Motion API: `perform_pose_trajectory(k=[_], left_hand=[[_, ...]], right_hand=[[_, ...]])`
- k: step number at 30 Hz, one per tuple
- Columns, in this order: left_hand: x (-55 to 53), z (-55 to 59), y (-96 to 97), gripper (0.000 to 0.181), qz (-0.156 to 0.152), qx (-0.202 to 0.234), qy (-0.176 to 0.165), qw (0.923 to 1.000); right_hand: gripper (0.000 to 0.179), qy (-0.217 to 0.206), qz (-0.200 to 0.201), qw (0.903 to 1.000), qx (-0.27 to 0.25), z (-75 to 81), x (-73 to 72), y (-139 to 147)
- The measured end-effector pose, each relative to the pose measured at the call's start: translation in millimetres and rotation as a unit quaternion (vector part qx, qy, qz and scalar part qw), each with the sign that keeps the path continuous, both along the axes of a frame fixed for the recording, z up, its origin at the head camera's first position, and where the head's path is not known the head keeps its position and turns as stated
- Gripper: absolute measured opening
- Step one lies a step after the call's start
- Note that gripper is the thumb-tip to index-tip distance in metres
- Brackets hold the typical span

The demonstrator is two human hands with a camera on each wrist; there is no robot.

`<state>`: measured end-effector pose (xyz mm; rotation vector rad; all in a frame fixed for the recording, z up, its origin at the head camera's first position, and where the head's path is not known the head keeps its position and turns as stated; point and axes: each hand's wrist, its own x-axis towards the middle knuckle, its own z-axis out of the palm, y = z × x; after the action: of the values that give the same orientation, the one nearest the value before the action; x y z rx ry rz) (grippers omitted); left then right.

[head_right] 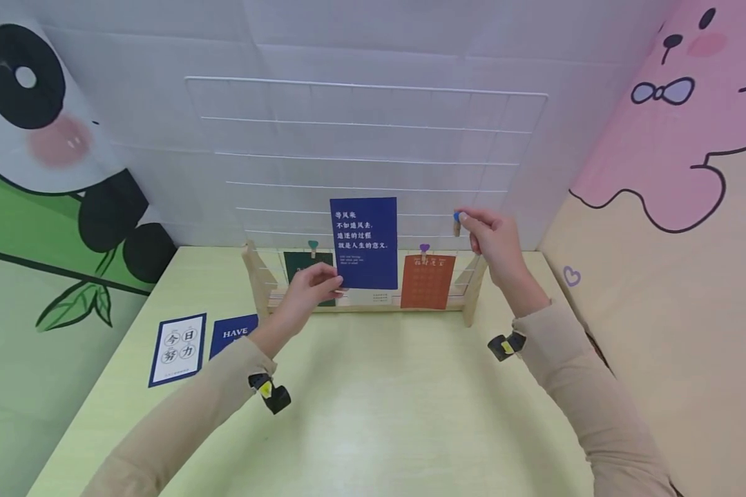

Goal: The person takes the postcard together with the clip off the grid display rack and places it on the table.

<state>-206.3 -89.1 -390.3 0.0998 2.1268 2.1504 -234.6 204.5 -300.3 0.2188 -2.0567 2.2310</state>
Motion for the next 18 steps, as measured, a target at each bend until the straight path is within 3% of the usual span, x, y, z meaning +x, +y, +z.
perform_pose_trajectory(k=[8, 18], left_hand=[[9.2, -17.3, -10.8, 0.013, 0.003, 0.001, -0.02, 0.9998], [19.4, -35.8, -24.0, 0.014, 0.018, -0.017, -0.04, 0.9989]], right_hand=[[0.016, -0.013, 0.01, 0.9998, 0.008, -15.0, 7.9, 8], [0.014, 0.002, 0.005, 1.0, 0.006, -37.7, 13.4, 18]])
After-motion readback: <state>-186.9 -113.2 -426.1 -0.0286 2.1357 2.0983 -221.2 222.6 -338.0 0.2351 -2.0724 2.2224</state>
